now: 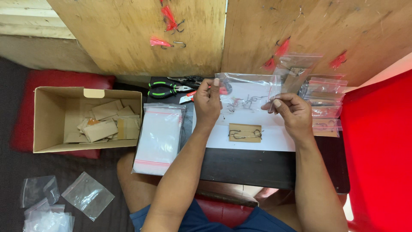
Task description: The person places fishing hooks into small plastic bags, then places the small bags and small cardboard pieces into a larger plastic bag.
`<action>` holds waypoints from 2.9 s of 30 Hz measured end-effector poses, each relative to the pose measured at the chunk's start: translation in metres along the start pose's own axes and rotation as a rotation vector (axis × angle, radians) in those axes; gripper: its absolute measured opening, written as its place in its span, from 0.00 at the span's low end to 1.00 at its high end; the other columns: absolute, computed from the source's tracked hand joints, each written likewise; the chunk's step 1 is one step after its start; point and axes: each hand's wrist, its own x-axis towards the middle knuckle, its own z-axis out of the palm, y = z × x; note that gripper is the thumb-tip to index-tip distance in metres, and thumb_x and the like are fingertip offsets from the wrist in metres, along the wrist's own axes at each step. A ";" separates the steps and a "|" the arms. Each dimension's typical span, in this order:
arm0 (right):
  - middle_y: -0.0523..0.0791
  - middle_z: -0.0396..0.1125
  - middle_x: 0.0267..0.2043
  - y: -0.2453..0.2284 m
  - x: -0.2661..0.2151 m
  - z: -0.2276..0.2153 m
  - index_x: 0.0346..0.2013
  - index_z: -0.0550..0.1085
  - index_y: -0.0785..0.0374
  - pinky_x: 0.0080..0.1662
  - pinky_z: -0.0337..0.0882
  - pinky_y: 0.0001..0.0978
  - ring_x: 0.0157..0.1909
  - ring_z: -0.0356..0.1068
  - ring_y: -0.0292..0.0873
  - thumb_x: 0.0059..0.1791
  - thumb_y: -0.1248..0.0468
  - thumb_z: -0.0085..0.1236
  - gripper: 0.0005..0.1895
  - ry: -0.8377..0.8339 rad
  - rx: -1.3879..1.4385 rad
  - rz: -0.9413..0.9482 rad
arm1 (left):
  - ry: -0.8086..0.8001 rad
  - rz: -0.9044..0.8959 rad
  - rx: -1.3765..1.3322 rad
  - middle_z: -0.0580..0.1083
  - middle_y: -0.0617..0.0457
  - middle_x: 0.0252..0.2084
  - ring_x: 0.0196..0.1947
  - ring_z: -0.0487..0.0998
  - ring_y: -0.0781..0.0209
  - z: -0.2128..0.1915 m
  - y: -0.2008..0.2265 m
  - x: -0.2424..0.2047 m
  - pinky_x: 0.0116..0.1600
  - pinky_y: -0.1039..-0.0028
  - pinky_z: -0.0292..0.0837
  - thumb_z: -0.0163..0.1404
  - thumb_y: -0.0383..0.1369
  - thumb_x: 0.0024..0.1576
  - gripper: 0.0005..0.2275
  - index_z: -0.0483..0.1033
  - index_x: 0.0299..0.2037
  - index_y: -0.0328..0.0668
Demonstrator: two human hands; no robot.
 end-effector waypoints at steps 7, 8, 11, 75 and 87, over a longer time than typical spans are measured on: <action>0.57 0.75 0.34 -0.007 0.002 0.016 0.46 0.71 0.68 0.34 0.67 0.19 0.30 0.72 0.37 0.57 0.67 0.53 0.06 0.010 -0.029 -0.051 | 0.109 0.140 0.164 0.77 0.43 0.33 0.27 0.77 0.56 -0.001 0.013 -0.001 0.29 0.73 0.70 0.47 0.43 0.63 0.17 0.70 0.55 0.41; 0.57 0.75 0.33 -0.009 0.003 0.018 0.46 0.71 0.69 0.34 0.67 0.19 0.29 0.72 0.37 0.57 0.68 0.53 0.06 0.020 -0.061 -0.069 | 0.156 0.333 0.246 0.73 0.47 0.44 0.37 0.73 0.56 -0.002 0.020 0.001 0.39 0.72 0.69 0.49 0.45 0.63 0.19 0.67 0.58 0.43; 0.57 0.75 0.31 -0.009 0.001 0.020 0.44 0.73 0.71 0.33 0.67 0.21 0.27 0.71 0.37 0.56 0.70 0.54 0.05 0.036 -0.131 -0.096 | 0.177 0.649 0.386 0.66 0.48 0.59 0.54 0.67 0.50 -0.002 0.046 0.001 0.58 0.63 0.62 0.53 0.49 0.60 0.25 0.64 0.62 0.43; 0.51 0.75 0.39 -0.095 0.024 0.085 0.45 0.81 0.62 0.47 0.76 0.47 0.46 0.76 0.54 0.38 0.53 0.75 0.26 -0.757 -1.246 0.428 | -0.494 0.248 0.276 0.68 0.46 0.60 0.55 0.74 0.52 -0.106 0.119 -0.143 0.64 0.55 0.67 0.62 0.47 0.51 0.46 0.47 0.76 0.44; 0.53 0.72 0.47 -0.086 0.011 0.058 0.51 0.78 0.64 0.50 0.74 0.50 0.52 0.72 0.58 0.45 0.63 0.64 0.19 -0.686 -1.162 0.373 | -0.710 0.298 1.098 0.62 0.41 0.63 0.61 0.67 0.38 -0.072 0.090 -0.094 0.67 0.44 0.54 0.62 0.41 0.48 0.41 0.56 0.72 0.47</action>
